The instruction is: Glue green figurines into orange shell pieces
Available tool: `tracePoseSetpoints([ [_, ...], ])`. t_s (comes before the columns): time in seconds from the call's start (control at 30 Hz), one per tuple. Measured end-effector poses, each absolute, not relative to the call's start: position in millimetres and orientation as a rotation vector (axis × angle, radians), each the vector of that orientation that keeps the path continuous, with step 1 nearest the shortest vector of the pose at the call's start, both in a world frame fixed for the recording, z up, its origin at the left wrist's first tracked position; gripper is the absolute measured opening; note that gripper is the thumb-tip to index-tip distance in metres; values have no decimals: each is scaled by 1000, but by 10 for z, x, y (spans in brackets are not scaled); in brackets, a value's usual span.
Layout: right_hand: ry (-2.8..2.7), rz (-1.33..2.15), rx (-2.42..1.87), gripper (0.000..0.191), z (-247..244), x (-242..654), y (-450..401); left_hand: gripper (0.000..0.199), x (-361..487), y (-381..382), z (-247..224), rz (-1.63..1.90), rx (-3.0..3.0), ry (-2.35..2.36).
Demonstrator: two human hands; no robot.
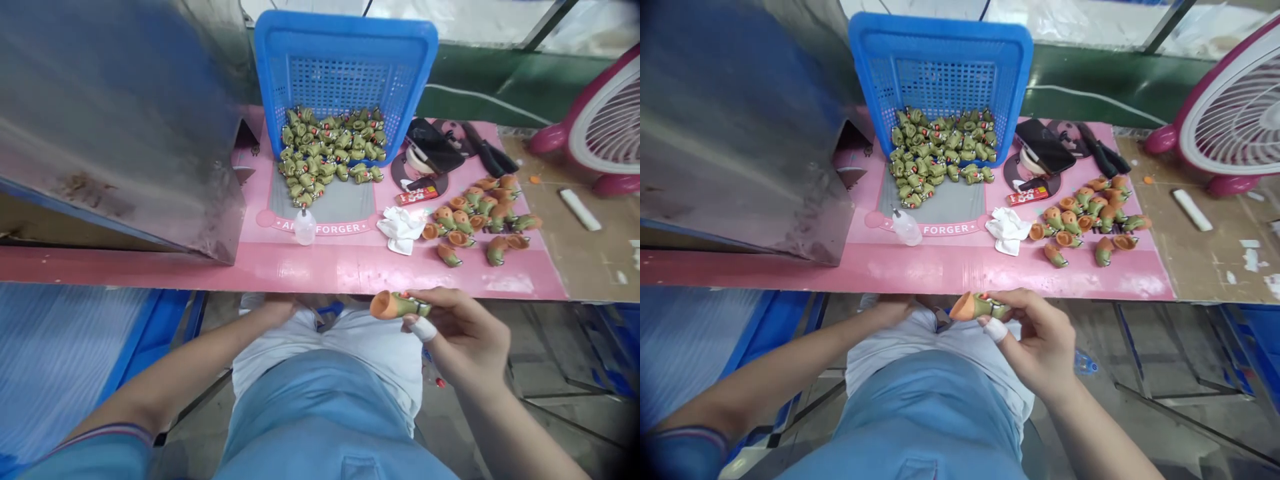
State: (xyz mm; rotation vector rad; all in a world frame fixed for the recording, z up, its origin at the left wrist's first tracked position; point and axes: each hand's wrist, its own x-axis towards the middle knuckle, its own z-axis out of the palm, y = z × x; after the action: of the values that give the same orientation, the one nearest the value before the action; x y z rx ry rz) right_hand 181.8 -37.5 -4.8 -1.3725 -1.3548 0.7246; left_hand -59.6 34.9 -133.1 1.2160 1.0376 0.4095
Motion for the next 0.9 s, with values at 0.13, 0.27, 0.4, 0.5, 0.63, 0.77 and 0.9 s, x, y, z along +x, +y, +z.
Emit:
tracePoseSetpoints([
  [0.13,-1293,873,-1296,20,-7,1718,-312,15,-444,210,-866,371,1476,720],
  [0.27,-1202,1017,-1190,16,66,1625,-267,28,-375,103,-320,879,1698,703],
  [0.4,-1080,1093,-1164,14,59,1538,-266,39,-283,104,-48,1020,1757,684],
  [0.5,-1009,1118,-1160,15,27,1497,-274,27,-210,112,4,951,1734,729],
  [0.63,-1205,1065,-1220,10,36,1557,-286,9,-174,132,60,782,1365,744],
  [0.77,-1625,873,-1258,20,109,1684,-279,13,-179,178,102,602,995,723],
  [0.9,-1839,737,-1260,15,169,1713,-254,12,-168,181,95,601,872,769],
])
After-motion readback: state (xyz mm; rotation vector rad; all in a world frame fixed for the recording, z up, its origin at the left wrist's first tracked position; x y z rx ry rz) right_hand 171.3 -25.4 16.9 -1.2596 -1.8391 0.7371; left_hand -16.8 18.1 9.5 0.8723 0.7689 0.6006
